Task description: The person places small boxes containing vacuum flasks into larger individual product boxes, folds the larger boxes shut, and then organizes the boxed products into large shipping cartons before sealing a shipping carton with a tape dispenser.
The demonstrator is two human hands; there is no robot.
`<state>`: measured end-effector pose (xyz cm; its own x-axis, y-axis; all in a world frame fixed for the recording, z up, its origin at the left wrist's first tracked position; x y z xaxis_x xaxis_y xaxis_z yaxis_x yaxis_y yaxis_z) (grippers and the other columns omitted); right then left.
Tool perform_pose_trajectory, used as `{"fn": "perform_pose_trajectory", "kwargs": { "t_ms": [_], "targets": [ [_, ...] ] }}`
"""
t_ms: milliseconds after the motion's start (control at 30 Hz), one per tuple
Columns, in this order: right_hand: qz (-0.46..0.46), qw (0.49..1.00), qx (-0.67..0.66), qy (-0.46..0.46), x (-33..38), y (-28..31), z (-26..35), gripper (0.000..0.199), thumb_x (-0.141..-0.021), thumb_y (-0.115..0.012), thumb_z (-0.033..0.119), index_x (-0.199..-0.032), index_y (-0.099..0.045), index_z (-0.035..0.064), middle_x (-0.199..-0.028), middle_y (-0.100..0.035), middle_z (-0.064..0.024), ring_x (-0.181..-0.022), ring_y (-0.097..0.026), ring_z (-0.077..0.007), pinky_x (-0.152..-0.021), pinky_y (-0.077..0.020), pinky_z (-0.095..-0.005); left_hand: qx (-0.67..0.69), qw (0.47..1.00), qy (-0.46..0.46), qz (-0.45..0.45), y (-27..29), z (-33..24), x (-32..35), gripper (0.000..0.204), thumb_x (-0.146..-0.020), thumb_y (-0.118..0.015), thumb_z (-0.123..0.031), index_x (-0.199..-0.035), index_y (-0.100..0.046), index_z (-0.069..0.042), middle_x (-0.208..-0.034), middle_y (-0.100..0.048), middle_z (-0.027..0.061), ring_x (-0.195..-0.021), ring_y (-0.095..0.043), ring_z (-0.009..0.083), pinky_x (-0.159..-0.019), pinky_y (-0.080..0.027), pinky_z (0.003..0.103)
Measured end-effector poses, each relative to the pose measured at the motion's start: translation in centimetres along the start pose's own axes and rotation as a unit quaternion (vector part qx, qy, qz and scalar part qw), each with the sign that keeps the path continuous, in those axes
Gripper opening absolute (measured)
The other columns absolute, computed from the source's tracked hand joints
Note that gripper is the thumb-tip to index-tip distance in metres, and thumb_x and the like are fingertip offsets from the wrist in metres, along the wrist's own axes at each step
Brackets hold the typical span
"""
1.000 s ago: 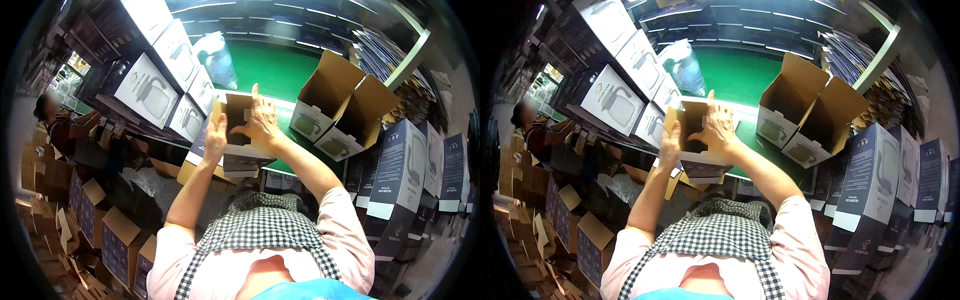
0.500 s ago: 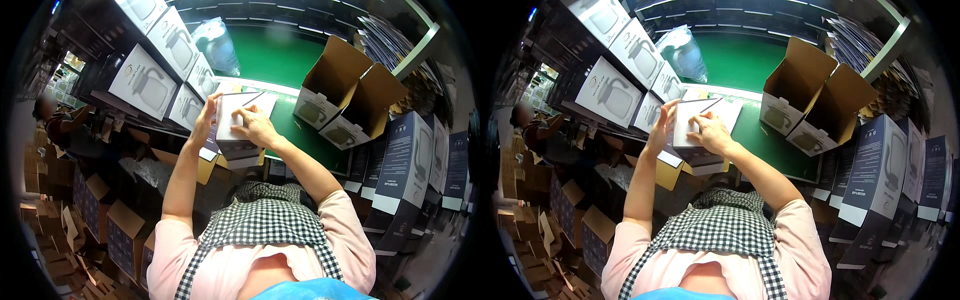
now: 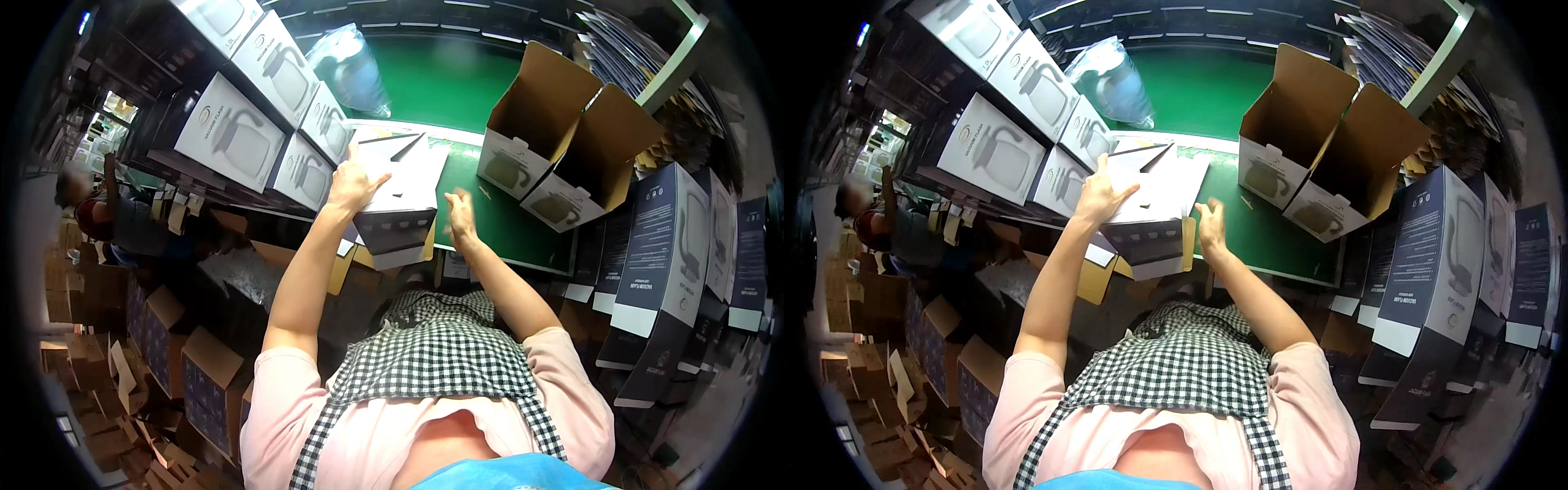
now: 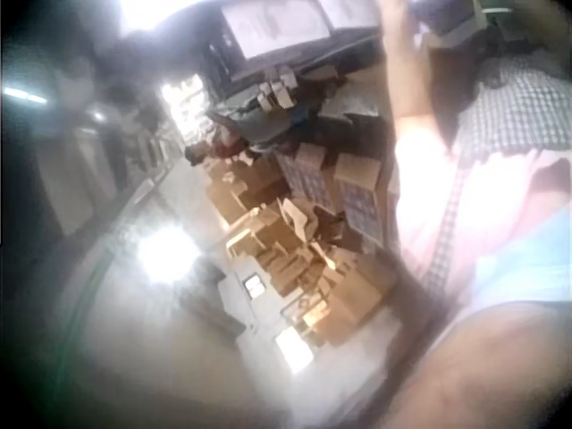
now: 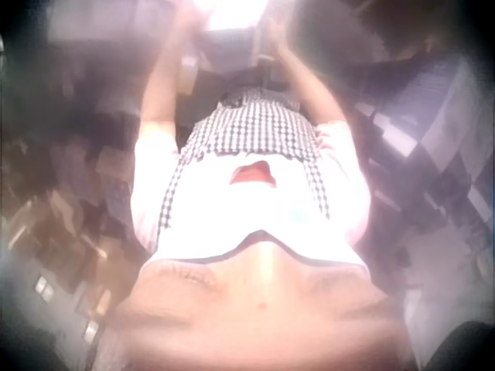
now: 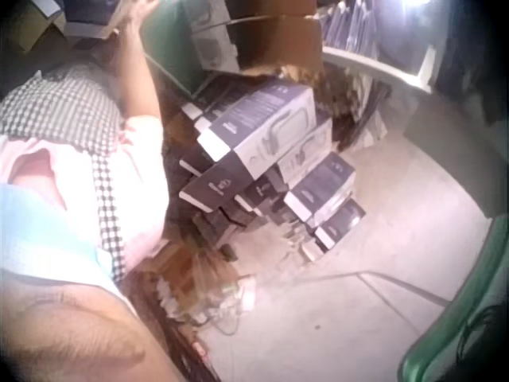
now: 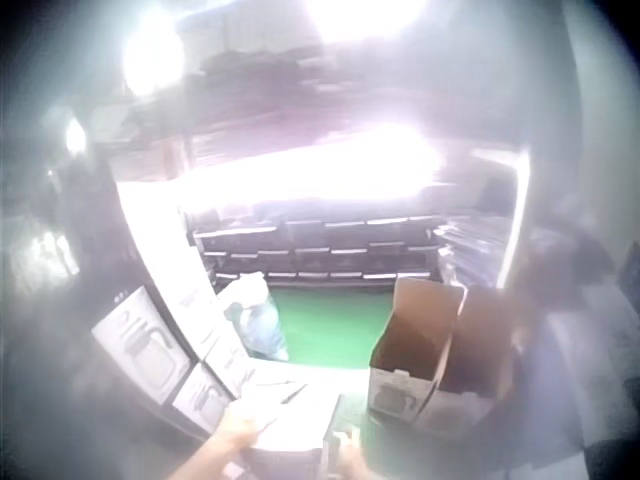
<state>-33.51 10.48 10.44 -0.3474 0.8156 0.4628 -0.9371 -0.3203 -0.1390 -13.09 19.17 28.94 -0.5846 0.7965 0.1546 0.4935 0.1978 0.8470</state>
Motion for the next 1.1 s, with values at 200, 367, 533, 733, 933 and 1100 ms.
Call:
{"fn": "perform_pose_trajectory", "kwargs": {
  "t_ms": [200, 367, 533, 733, 933, 1100],
  "targets": [
    [0.344, 0.888, -0.221, -0.211, 6.6, -8.2, -2.8, 0.066, -0.096, -0.034, 0.057, -0.144, -0.03, 0.0115, -0.136, -0.046, -0.0169, -0.118, -0.053, -0.0356, -0.083, -0.0514, -0.0596, -0.096, 0.987, -0.046, -0.122, -0.2, 0.4, 3.1, 0.084, -0.084, -0.067, -0.046, -0.139, -0.028, 0.004, -0.097, -0.06, 0.0318, -0.09, -0.061, 0.0473, -0.084, -0.05, 0.047],
    [0.33, 0.924, -0.179, -0.068, 13.5, -5.3, 3.6, 0.088, -0.091, -0.055, 0.05, -0.149, -0.007, 0.0047, -0.139, -0.04, -0.0245, -0.126, -0.046, -0.0341, -0.1, -0.0448, -0.0452, 0.122, 0.962, -0.093, -0.227, 10.8, 0.2, 13.3, 0.052, -0.101, -0.037, -0.046, -0.115, -0.056, 0.0, -0.091, -0.059, 0.0134, -0.08, -0.053, 0.0147, -0.074, -0.045, 0.031],
    [0.158, 0.86, 0.143, 0.463, 19.1, -1.0, 11.0, 0.133, -0.069, -0.086, 0.021, -0.147, 0.021, 0.0075, -0.136, -0.043, -0.0307, -0.115, -0.055, -0.0359, -0.088, -0.0508, -0.0379, 0.262, 0.956, -0.078, 0.106, 8.5, 7.8, 14.8, 0.043, -0.086, -0.046, -0.03, -0.111, -0.056, 0.003, -0.091, -0.057, 0.0021, -0.079, -0.051, 0.0085, -0.071, -0.04, 0.022],
    [-0.014, 0.869, 0.295, 0.396, 15.0, 12.0, 0.0, 0.089, -0.073, -0.08, 0.013, -0.142, -0.026, -0.0031, -0.129, -0.05, -0.027, -0.108, -0.059, -0.0341, -0.091, -0.0488, -0.0357, 0.464, 0.868, -0.032, 0.172, -19.6, 3.9, 5.7, 0.046, -0.101, -0.036, -0.036, -0.131, -0.044, -0.002, -0.118, -0.048, 0.0067, -0.104, -0.043, 0.0152, -0.089, -0.038, 0.028],
    [-0.28, 0.892, 0.302, 0.186, 9.7, 26.6, -3.5, 0.056, -0.083, -0.068, 0.004, -0.131, -0.041, -0.0043, -0.12, -0.056, -0.0213, -0.107, -0.057, -0.032, -0.09, -0.0458, -0.0424, 0.465, 0.819, -0.095, 0.322, -39.6, -9.8, 1.1, 0.067, -0.101, -0.029, -0.049, -0.15, -0.021, -0.004, -0.155, -0.023, 0.0161, -0.143, -0.021, 0.0251, -0.115, -0.018, 0.032],
    [-0.405, 0.845, 0.189, 0.293, 5.5, 32.0, -2.2, 0.064, -0.078, -0.075, 0.006, -0.131, -0.042, -0.003, -0.115, -0.059, -0.0211, -0.102, -0.059, -0.033, -0.093, -0.044, -0.042, 0.467, 0.85, -0.051, 0.239, -39.2, -17.2, -0.2, 0.07, -0.1, -0.034, -0.052, -0.145, -0.031, 0.001, -0.149, -0.034, 0.0185, -0.139, -0.029, 0.0271, -0.113, -0.022, 0.032]
  ]
}}
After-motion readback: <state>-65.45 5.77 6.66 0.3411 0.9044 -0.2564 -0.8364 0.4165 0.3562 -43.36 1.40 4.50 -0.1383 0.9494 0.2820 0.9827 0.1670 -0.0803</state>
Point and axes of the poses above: each hand's wrist, its own x-axis away from the middle knuckle, its own y-axis out of the back of the hand, z = x × y, the point moved 8 cm from there along -x, towards the middle knuckle
